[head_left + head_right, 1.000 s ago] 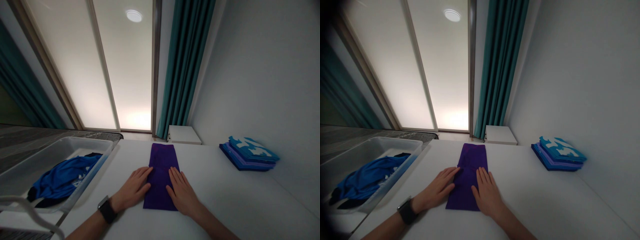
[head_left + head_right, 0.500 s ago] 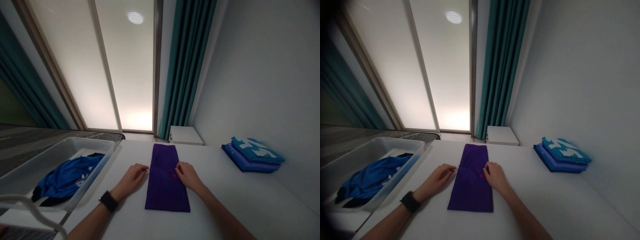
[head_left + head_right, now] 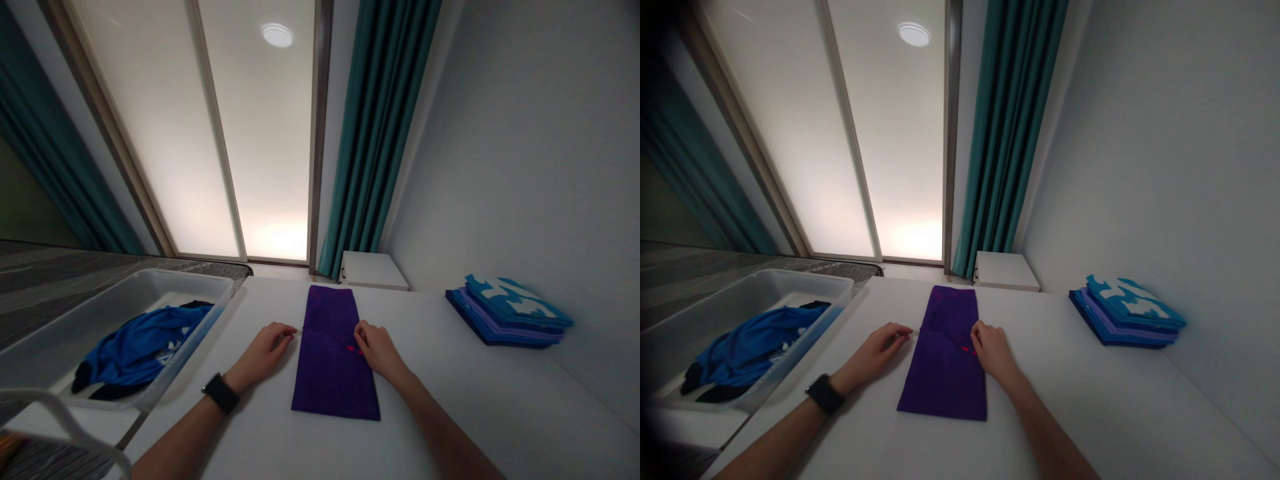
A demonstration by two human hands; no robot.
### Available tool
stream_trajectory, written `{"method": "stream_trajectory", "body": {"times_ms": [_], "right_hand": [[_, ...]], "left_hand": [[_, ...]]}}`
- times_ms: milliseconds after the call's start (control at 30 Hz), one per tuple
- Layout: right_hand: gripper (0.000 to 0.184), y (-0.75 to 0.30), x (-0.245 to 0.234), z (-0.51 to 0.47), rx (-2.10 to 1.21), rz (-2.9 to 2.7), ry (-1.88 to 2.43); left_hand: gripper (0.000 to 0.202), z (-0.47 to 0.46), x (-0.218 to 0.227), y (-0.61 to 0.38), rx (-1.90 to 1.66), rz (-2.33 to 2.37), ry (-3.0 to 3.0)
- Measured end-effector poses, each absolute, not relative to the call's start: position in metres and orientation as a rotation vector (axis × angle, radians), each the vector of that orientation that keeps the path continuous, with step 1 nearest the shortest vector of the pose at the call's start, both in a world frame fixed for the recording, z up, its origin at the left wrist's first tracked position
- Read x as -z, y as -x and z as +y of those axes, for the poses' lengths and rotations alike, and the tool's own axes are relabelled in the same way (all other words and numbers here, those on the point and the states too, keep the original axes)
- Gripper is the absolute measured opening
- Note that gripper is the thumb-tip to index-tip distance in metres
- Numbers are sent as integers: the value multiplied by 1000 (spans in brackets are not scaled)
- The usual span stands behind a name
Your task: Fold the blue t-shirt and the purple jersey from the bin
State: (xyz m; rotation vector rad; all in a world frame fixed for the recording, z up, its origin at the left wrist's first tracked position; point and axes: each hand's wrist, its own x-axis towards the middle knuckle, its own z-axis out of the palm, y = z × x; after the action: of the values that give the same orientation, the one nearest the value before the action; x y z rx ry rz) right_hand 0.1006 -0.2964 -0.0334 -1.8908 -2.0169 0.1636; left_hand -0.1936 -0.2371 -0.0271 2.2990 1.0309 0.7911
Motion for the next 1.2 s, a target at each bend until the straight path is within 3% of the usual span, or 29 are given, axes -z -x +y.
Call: {"method": "stream_trajectory", "body": {"times_ms": [267, 433, 600, 833, 1200], "right_hand": [[23, -101, 33, -297, -84, -2036, 1877], [36, -85, 16, -312, 169, -2021, 1864], [52, -58, 24, -331, 95, -2179, 1720], [54, -56, 50, -337, -3, -2291, 1783], [59, -53, 39, -340, -70, -2267, 1872]], "left_hand": [[32, -255, 16, 182, -785, 1002, -2506], [49, -290, 11, 151, -669, 907, -2753], [56, -298, 29, 127, -526, 851, -2886], [59, -295, 50, 127, -488, 914, -2886], [62, -294, 56, 159, -475, 1123, -2886]]}}
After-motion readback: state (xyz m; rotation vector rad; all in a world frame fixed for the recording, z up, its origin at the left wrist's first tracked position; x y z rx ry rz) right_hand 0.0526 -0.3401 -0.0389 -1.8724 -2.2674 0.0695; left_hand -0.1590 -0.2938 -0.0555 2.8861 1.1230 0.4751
